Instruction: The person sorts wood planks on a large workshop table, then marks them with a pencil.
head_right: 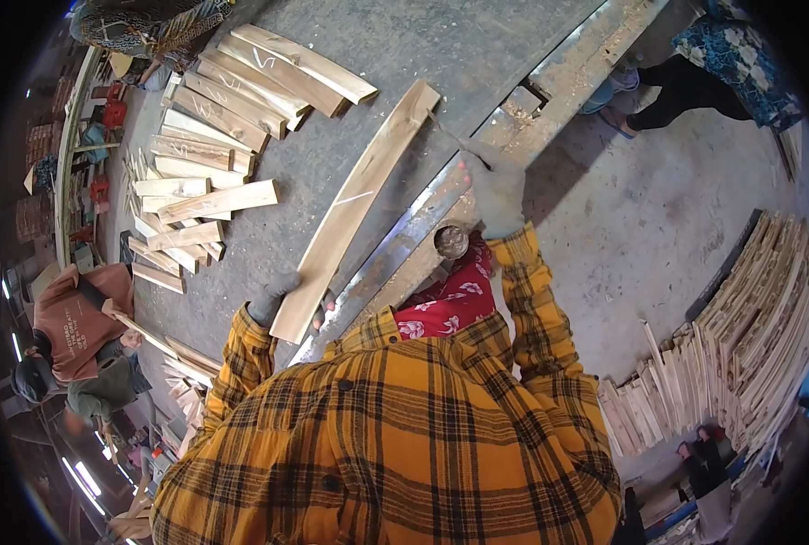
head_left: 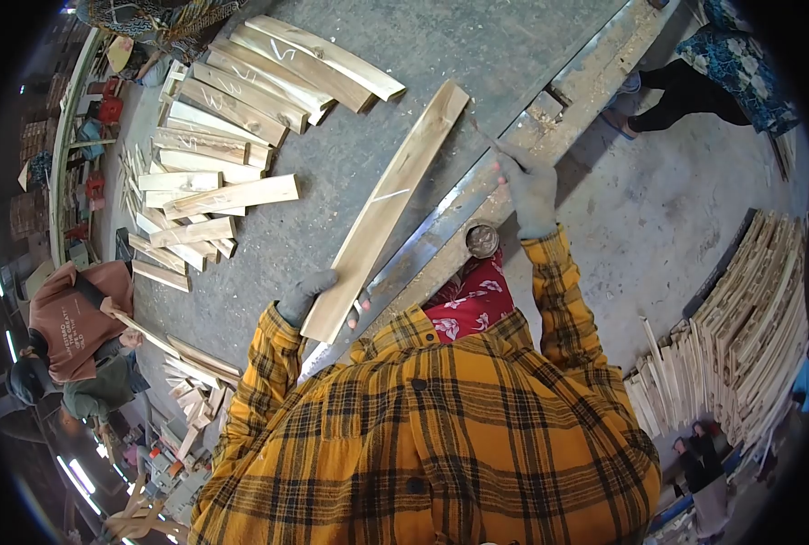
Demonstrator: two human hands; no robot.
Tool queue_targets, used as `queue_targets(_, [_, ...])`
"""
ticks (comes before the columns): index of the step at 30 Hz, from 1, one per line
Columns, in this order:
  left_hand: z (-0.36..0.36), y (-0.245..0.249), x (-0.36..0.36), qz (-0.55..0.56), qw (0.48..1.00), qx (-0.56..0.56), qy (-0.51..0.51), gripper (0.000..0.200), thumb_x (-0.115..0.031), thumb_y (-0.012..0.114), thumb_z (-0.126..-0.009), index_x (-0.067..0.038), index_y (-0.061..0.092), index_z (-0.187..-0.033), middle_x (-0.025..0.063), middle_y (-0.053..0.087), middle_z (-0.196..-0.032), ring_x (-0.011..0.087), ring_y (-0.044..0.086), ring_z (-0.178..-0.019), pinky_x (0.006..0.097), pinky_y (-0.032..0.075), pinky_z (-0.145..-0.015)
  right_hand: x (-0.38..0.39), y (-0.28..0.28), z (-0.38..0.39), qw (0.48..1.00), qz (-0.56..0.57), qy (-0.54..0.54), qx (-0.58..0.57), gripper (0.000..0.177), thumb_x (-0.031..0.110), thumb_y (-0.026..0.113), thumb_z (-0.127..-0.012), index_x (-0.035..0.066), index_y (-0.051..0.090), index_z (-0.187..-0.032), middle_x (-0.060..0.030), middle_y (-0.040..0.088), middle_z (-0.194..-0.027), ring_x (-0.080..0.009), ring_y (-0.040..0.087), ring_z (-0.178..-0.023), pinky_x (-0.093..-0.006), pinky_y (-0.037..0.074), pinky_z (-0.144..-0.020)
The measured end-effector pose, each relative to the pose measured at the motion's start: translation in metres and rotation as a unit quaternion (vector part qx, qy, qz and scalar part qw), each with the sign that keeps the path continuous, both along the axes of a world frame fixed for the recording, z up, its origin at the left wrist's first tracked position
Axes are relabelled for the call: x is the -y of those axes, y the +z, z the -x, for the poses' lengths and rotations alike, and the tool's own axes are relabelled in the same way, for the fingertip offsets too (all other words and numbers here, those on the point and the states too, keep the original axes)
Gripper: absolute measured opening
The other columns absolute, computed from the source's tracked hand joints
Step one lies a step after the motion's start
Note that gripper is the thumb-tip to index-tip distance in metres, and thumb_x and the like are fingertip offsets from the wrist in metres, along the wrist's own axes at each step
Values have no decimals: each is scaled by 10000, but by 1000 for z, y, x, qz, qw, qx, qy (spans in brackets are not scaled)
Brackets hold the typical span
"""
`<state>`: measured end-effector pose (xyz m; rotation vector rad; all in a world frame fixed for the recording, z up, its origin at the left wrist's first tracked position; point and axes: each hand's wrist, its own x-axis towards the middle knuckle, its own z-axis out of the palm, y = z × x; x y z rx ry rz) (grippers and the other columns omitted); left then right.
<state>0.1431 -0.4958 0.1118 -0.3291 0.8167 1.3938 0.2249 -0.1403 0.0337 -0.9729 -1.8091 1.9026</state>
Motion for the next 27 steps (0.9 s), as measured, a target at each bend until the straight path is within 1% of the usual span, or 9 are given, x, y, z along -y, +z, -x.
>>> queue_targets(3, [0,3,7,67,993,-76,-53,556,-246,634,-891,90,412,-1275,239,644,-936,289,672,-673,379,577,-598,-6,-22,18,988,-147,48,-10,233,77,642,-865,56,703,-1089,-67,708,-955,-164,651,-794,-280,509,-688])
queue_targets(5, [0,7,8,67,995,-65,-47,521,-182,632,-887,106,414,-1262,237,645,-919,288,671,-669,380,574,-588,-5,-28,27,950,-300,79,-24,234,111,627,-872,98,703,-1093,-84,705,-986,-231,669,-826,-325,520,-706])
queue_targets(8, [0,9,0,63,996,-57,-40,499,-155,626,-888,120,418,-1248,231,648,-899,284,668,-655,378,571,-574,-10,-27,34,911,-397,106,28,225,162,597,-885,171,694,-1088,-90,686,-1027,-308,651,-887,-395,519,-720])
queue_targets(11, [0,10,3,55,996,-56,-38,497,-155,624,-887,123,418,-1244,230,649,-890,278,664,-634,376,569,-557,1,-10,36,902,-398,139,92,256,67,609,-846,126,693,-1081,-78,669,-1032,-270,642,-913,-367,507,-787])
queue_targets(14, [0,8,2,54,997,-52,-32,501,-154,628,-883,123,418,-1243,228,649,-883,273,661,-617,371,566,-542,0,-30,32,887,-420,170,94,318,133,595,-850,262,654,-1135,-76,656,-983,-326,638,-864,-435,509,-690])
queue_targets(17, [0,10,2,52,997,-56,-31,503,-158,631,-881,120,420,-1242,225,648,-875,267,658,-606,366,565,-531,6,-26,29,862,-473,166,79,365,117,596,-834,285,636,-1155,-79,638,-962,-325,638,-843,-443,511,-686])
queue_targets(20, [0,9,-3,50,997,-59,-31,505,-160,630,-880,119,420,-1245,222,648,-874,261,657,-602,361,564,-528,4,-23,30,874,-460,134,80,368,106,592,-835,285,635,-1154,-78,632,-968,-316,640,-841,-441,513,-689])
queue_targets(26, [-1,6,1,46,997,-54,-27,510,-144,628,-873,125,420,-1252,220,648,-875,254,658,-602,352,565,-533,14,-5,22,835,-491,181,172,350,88,600,-831,224,663,-1148,-73,631,-983,-319,632,-843,-416,504,-704])
queue_targets(27, [0,5,-4,47,997,-52,-25,510,-141,627,-871,127,421,-1253,219,648,-875,254,658,-603,350,565,-534,8,-7,22,850,-474,171,153,345,93,584,-839,233,653,-1147,-78,628,-970,-319,635,-848,-422,508,-698])
